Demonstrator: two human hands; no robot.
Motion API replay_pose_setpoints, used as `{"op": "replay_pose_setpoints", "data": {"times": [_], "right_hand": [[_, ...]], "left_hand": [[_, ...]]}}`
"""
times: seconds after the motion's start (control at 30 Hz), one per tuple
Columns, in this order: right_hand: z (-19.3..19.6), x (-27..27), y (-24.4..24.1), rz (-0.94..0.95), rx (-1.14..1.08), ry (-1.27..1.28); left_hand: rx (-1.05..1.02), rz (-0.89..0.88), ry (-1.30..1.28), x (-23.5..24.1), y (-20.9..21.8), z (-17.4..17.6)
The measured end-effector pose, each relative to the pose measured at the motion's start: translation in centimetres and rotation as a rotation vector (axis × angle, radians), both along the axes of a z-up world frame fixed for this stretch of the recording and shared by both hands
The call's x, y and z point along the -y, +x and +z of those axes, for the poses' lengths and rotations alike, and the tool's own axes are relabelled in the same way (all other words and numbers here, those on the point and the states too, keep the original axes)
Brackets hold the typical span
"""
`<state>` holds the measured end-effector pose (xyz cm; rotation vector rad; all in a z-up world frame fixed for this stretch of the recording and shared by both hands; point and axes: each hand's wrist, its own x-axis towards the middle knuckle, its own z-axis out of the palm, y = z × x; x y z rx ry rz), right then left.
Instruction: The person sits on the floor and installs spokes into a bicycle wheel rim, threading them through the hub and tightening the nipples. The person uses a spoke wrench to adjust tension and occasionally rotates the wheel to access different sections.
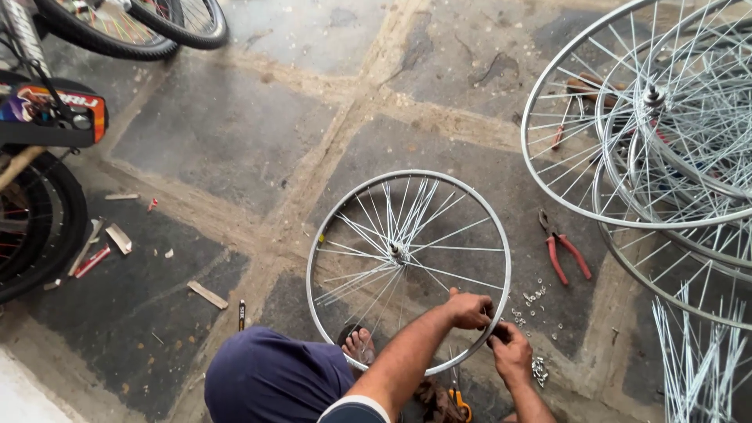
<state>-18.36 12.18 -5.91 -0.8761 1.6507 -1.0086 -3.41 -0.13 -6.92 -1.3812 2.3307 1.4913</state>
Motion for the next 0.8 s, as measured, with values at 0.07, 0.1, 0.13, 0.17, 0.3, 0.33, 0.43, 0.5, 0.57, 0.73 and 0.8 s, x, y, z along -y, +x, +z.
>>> {"op": "replay_pose_setpoints", "data": {"times": [0.07, 0.1, 0.13, 0.17, 0.3, 0.33, 0.43, 0.5, 0.57, 0.73, 0.8], "right_hand": [[-0.2, 0.0, -0.2, -0.006, -0.027, -0.003], [-0.3, 0.0, -0.2, -0.008, -0.040, -0.004], [-0.3, 0.0, -0.2, -0.011, -0.018, -0.008], [-0.5, 0.0, -0.1, -0.013, 0.005, -0.013], [-0.9, 0.0, -0.3, -0.015, 0.035, -0.028], [-1.0, -0.1, -0.3, -0.013, 0.030, -0.026], [-1.1, 0.0, -0.3, -0.007, 0.043, -0.033], [-0.9, 0.0, -0.2, 0.005, 0.081, -0.055], [-0.5, 0.1, -0.2, 0.000, 0.050, -0.046], [0.7, 0.2, 0.0, 0.001, -0.061, -0.010], [1.2, -0.1, 0.1, 0.006, -0.053, -0.038]], "left_hand": [[-0.059, 0.014, -0.027, 0.2, -0.1, -0.1], [-0.098, 0.022, -0.009, 0.2, -0.1, 0.0], [-0.137, 0.030, 0.010, 0.2, -0.1, 0.1], [-0.175, 0.039, 0.028, 0.3, 0.1, 0.3], [-0.015, 0.024, 0.033, 0.2, 0.0, 1.4], [-0.047, 0.037, 0.038, 0.2, 0.0, 1.8], [0.007, 0.009, 0.032, 0.3, 0.0, 2.7], [-0.011, 0.009, 0.035, 0.3, 0.0, 3.1], [-0.128, 0.046, 0.055, 0.4, 0.1, 3.2], [-0.015, 0.027, 0.064, 0.5, -0.1, 2.2], [-0.062, 0.034, 0.058, 0.4, -0.2, 1.6]]}}
